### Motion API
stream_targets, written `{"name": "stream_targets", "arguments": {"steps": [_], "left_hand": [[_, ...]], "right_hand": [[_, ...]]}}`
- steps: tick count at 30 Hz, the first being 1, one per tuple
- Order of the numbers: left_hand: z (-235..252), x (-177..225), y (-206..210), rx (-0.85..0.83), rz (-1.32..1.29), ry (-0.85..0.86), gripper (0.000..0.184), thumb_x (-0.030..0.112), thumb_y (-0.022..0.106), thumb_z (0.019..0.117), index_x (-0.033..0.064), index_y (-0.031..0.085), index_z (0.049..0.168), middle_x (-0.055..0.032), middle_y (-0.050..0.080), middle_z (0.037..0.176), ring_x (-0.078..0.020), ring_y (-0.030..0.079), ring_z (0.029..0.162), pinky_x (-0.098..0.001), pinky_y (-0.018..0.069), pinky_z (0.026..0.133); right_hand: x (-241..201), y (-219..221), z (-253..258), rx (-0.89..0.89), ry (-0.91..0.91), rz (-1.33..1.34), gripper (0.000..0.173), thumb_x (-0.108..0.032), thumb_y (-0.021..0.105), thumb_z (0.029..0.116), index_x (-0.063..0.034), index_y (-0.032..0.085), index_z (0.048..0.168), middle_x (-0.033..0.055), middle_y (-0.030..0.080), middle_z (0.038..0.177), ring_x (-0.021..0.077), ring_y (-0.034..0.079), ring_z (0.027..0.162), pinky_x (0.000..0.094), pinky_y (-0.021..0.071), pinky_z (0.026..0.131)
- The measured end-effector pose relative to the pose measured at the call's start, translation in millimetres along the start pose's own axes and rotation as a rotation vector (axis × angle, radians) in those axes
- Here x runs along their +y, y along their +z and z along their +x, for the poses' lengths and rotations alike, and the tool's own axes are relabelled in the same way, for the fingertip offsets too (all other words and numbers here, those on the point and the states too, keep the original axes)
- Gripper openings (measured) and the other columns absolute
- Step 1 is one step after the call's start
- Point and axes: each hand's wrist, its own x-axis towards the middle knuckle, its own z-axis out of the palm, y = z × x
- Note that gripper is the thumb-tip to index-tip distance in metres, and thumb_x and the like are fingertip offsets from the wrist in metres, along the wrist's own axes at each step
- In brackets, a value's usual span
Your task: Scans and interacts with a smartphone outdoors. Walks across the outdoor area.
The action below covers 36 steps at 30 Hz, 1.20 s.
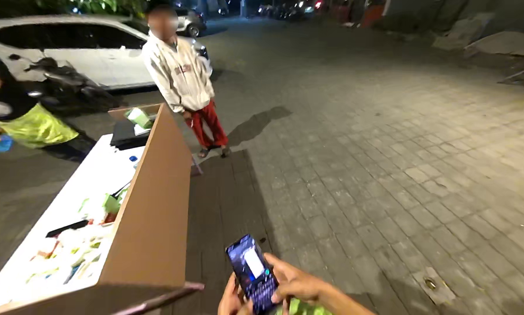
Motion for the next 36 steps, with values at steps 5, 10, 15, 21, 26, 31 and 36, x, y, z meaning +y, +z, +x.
{"name": "stream_targets", "arguments": {"steps": [5,10,15,21,26,31,36], "left_hand": [[18,51,7,-0.111,0.052,0.134,0.078,0.016,0.066,0.0945,-0.0100,0.024,0.155,-0.0196,0.055,0.144,-0.0262,0.062,0.125,-0.0443,0.0531,0.106],[17,84,10,-0.101,0.127,0.182,0.075,0.005,0.061,0.0929,-0.0110,0.022,0.155,-0.0195,0.054,0.144,-0.0245,0.063,0.123,-0.0421,0.0552,0.103],[9,97,5,-0.066,0.161,0.183,0.074,0.000,0.058,0.0899,-0.0083,0.025,0.155,-0.0204,0.051,0.147,-0.0264,0.063,0.123,-0.0434,0.0561,0.102],[3,104,-1,-0.024,0.188,0.179,0.080,-0.004,0.057,0.0877,-0.0083,0.018,0.158,-0.0227,0.053,0.144,-0.0284,0.064,0.122,-0.0442,0.0571,0.101],[0,107,-5,0.012,0.200,0.160,0.081,-0.006,0.058,0.0861,-0.0080,0.019,0.158,-0.0228,0.055,0.141,-0.0287,0.066,0.118,-0.0433,0.0599,0.096],[-1,109,-7,0.044,0.213,0.150,0.081,-0.005,0.060,0.0870,-0.0103,0.019,0.157,-0.0227,0.057,0.140,-0.0278,0.067,0.117,-0.0414,0.0601,0.095],[2,109,-5,0.133,0.252,0.170,0.073,-0.002,0.062,0.0893,-0.0119,0.028,0.153,-0.0211,0.064,0.131,-0.0263,0.070,0.110,-0.0390,0.0627,0.089]], "right_hand": [[-48,28,6,-0.057,-0.067,-0.028,0.084,-0.005,0.065,0.0922,-0.0163,0.013,0.158,0.0153,0.057,0.138,0.0327,0.071,0.105,0.0461,0.0648,0.058],[-68,42,14,-0.086,-0.071,-0.058,0.082,0.000,0.060,0.0927,-0.0201,0.015,0.159,0.0177,0.058,0.137,0.0335,0.072,0.104,0.0433,0.0648,0.056],[-72,51,25,-0.122,-0.046,-0.063,0.079,0.005,0.056,0.0924,-0.0222,0.019,0.157,0.0171,0.060,0.135,0.0325,0.073,0.101,0.0423,0.0647,0.054],[-71,58,38,-0.156,-0.030,-0.058,0.079,0.010,0.055,0.0918,-0.0204,0.018,0.155,0.0169,0.060,0.135,0.0323,0.073,0.103,0.0417,0.0651,0.055],[-68,60,45,-0.163,-0.012,-0.041,0.082,0.012,0.053,0.0915,-0.0202,0.016,0.157,0.0174,0.059,0.136,0.0336,0.072,0.105,0.0429,0.0650,0.054],[-65,59,48,-0.195,0.005,-0.001,0.085,0.010,0.048,0.0921,-0.0204,0.007,0.160,0.0176,0.057,0.139,0.0338,0.070,0.110,0.0451,0.0658,0.059],[-67,61,51,-0.216,-0.002,-0.011,0.084,0.010,0.050,0.0921,-0.0201,0.009,0.159,0.0173,0.056,0.141,0.0343,0.069,0.112,0.0450,0.0659,0.060]]}}
